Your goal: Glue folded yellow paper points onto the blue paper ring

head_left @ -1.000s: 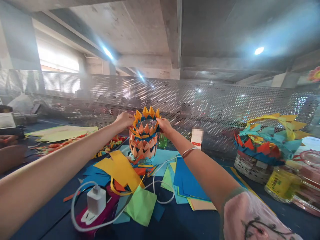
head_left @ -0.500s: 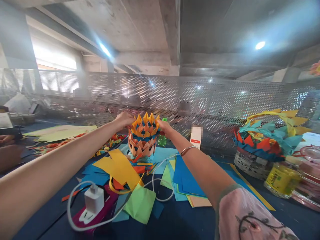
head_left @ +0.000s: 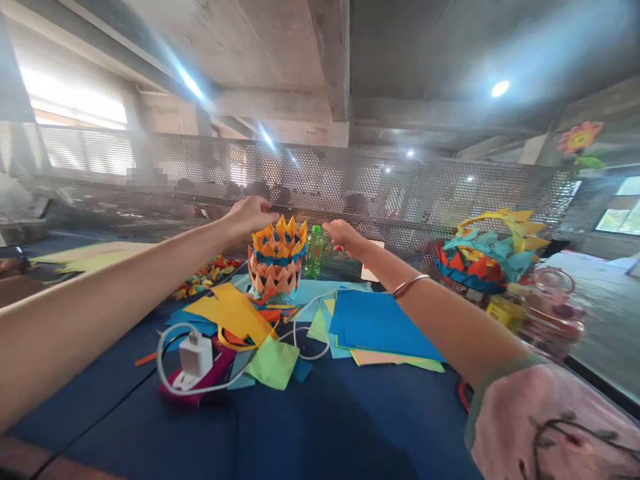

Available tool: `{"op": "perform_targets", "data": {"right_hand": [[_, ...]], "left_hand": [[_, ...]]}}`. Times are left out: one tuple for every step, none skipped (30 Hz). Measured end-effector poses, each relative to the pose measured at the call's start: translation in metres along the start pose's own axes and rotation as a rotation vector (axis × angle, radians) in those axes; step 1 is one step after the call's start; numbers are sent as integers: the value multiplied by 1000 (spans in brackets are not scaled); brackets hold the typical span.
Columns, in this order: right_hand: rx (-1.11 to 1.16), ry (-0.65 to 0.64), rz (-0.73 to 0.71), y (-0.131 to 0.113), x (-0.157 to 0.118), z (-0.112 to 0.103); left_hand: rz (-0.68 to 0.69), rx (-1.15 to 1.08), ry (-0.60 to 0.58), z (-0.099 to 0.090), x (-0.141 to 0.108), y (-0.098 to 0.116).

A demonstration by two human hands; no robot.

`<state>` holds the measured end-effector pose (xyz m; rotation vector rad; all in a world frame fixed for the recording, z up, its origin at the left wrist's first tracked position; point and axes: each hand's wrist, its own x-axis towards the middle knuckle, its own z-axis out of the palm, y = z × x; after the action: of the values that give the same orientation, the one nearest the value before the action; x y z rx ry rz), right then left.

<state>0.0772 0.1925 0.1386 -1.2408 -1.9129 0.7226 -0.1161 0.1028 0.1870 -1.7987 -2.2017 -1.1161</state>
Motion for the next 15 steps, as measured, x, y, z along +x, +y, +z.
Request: {"op": "perform_targets", "data": {"right_hand": [[-66,9,-21,0,-11,-13],[-135,19,-44,2,-24,-26],[-207,27,-69,4,-39,-38],[-281,32,-96,7,-55,-50],[-354,29,-128,10,-74,-62],[-425,20,-162,15,-95,-74],[-490,1,-200,19,-119,-84],[-547,-22,-242,25,-144,-95],[-597,-43,-276,30,-171,-104],[-643,-73,-305,37,-199,-114],[-681,-100,-322,43,-226,-122],[-715,-119,-326,51,-253,-130],[-744,-130,-314,60,-279,-136],[-773,-135,-291,69,-303,-142],[-804,-115,-252,80,-326,-146]], "left_hand": [[55,0,-13,-2,-12,13],[108,-6,-26,-2,-25,25],[159,-13,-50,0,-41,36],[213,-22,-70,3,-59,46],[269,-30,-101,9,-79,55],[357,-35,-156,18,-99,61],[516,21,-250,29,-118,66],[593,36,-319,42,-137,70],[641,45,-380,57,-153,73],[683,60,-450,73,-166,75],[725,79,-517,89,-176,77],[755,103,-576,105,-183,79],[777,131,-620,120,-186,81],[788,158,-643,133,-187,83],[797,183,-660,144,-186,86]]}}
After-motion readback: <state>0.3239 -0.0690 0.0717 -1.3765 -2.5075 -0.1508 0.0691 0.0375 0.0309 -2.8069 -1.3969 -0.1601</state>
